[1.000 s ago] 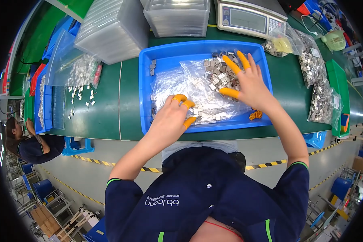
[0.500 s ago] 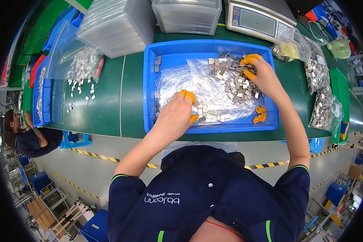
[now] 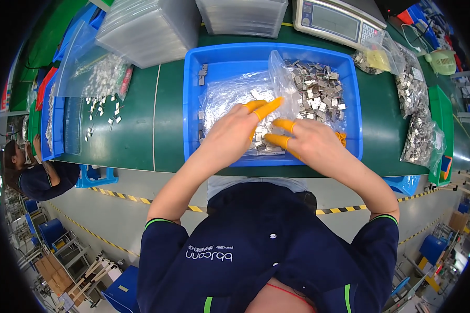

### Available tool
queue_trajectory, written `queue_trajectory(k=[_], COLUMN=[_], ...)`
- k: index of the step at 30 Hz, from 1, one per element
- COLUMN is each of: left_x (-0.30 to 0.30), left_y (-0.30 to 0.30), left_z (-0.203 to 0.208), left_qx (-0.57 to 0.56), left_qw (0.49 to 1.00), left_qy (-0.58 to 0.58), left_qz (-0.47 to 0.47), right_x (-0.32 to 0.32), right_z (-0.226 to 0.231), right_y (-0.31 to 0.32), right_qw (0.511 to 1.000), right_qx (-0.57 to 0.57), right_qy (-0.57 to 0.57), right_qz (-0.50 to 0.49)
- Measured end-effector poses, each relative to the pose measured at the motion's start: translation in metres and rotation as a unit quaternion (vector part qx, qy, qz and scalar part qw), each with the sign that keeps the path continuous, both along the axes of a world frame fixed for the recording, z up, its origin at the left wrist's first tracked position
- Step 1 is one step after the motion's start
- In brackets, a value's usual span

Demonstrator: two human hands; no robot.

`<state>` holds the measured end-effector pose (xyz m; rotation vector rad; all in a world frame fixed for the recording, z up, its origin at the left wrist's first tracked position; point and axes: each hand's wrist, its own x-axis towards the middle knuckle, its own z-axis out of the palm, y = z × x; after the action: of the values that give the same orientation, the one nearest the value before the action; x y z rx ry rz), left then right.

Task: The person sorts small electronic metal components from a plastic bag into a blue plastic tray by hand, inspecting them one by one at an electronics assembly workbench.

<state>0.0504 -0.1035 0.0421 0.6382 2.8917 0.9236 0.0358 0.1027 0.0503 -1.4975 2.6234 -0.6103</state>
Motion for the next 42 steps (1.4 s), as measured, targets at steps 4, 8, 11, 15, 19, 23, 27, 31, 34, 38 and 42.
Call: queue_trajectory(k=[4, 8, 11, 15, 19, 23, 27, 31, 34, 38, 42], left_x=[-0.006, -0.014, -0.024, -0.027, -0.026, -0.026, -0.030, -0.026, -0.009, 0.010, 0.018], left_y=[0.003, 0.016, 0.029, 0.035, 0.027, 0.005, -0.039, -0.071, -0.093, -0.120, -0.132], left_z=[-0.003, 0.003, -0.003, -0.011, -0.011, -0.009, 0.011, 0.041, 0.051, 0.033, 0.009], left_qx=[-0.044, -0.133, -0.239, -0.284, -0.205, -0.220, -0.188, -0.119, -0.083, -0.009, 0.064], left_qw=[0.990, 0.968, 0.936, 0.910, 0.931, 0.935, 0.960, 0.979, 0.985, 0.979, 0.969], left_qy=[-0.098, -0.037, 0.008, 0.049, 0.080, 0.045, 0.053, 0.156, 0.145, 0.088, 0.008], left_qz=[-0.094, -0.212, -0.258, -0.300, -0.292, -0.274, -0.202, -0.055, 0.043, 0.183, 0.240], right_x=[-0.003, -0.002, -0.005, -0.006, -0.006, -0.007, 0.004, 0.007, 0.000, 0.000, 0.000], right_z=[-0.006, -0.008, -0.017, -0.030, -0.032, -0.017, -0.001, -0.011, -0.023, -0.028, -0.018], right_y=[0.008, 0.018, 0.019, 0.023, 0.026, 0.020, -0.001, -0.015, -0.024, -0.040, -0.064], right_qw=[0.992, 0.986, 0.982, 0.977, 0.981, 0.979, 0.993, 0.975, 0.975, 0.980, 0.954], right_qx=[0.033, 0.022, -0.044, -0.012, -0.050, 0.016, 0.013, 0.180, 0.175, 0.047, -0.001], right_qy=[0.060, 0.059, 0.029, -0.003, 0.053, 0.168, 0.098, -0.015, -0.062, -0.157, -0.267], right_qz=[-0.103, -0.157, -0.182, -0.211, -0.180, -0.118, -0.063, -0.131, -0.119, -0.113, -0.136])
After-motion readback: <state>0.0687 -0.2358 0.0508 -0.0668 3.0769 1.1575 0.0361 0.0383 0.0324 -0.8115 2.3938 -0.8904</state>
